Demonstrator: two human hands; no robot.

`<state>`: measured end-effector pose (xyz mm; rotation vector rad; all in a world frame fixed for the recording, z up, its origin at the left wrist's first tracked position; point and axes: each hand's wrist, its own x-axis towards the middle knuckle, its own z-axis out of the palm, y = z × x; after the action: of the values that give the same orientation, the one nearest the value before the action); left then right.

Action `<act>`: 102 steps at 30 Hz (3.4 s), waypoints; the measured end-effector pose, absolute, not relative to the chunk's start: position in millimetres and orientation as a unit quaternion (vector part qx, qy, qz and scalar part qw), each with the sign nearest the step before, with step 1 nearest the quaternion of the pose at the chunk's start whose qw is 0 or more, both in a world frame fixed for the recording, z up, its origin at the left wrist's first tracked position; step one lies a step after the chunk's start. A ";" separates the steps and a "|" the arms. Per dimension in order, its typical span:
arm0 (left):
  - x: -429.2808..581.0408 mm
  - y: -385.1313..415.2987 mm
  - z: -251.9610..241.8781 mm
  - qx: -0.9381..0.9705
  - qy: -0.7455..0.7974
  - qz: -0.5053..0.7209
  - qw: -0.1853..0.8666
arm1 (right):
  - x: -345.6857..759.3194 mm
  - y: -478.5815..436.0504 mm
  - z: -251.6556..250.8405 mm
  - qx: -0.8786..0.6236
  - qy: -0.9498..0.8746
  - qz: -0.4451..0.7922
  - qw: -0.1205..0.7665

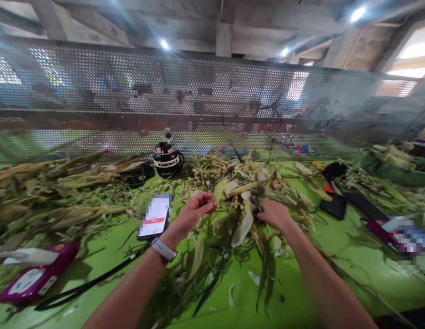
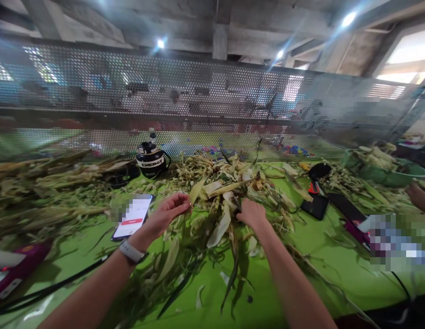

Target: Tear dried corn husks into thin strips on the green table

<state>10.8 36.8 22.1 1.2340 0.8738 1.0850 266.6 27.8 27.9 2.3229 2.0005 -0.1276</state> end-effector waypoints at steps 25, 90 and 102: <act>14.4 40.1 17.7 0.475 0.364 0.550 0.582 | 242.1 9.2 49.7 0.463 0.612 -0.561 -0.310; 12.8 34.5 29.2 0.532 0.381 0.497 0.570 | 242.6 8.3 45.9 0.469 0.631 -0.517 -0.339; 10.4 36.3 24.5 0.501 0.349 0.520 0.597 | 253.1 22.0 42.7 0.552 0.581 -0.439 -0.406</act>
<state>10.4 36.3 24.5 1.1631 0.8099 1.2063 253.1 22.0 42.7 2.4013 2.5288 -1.9126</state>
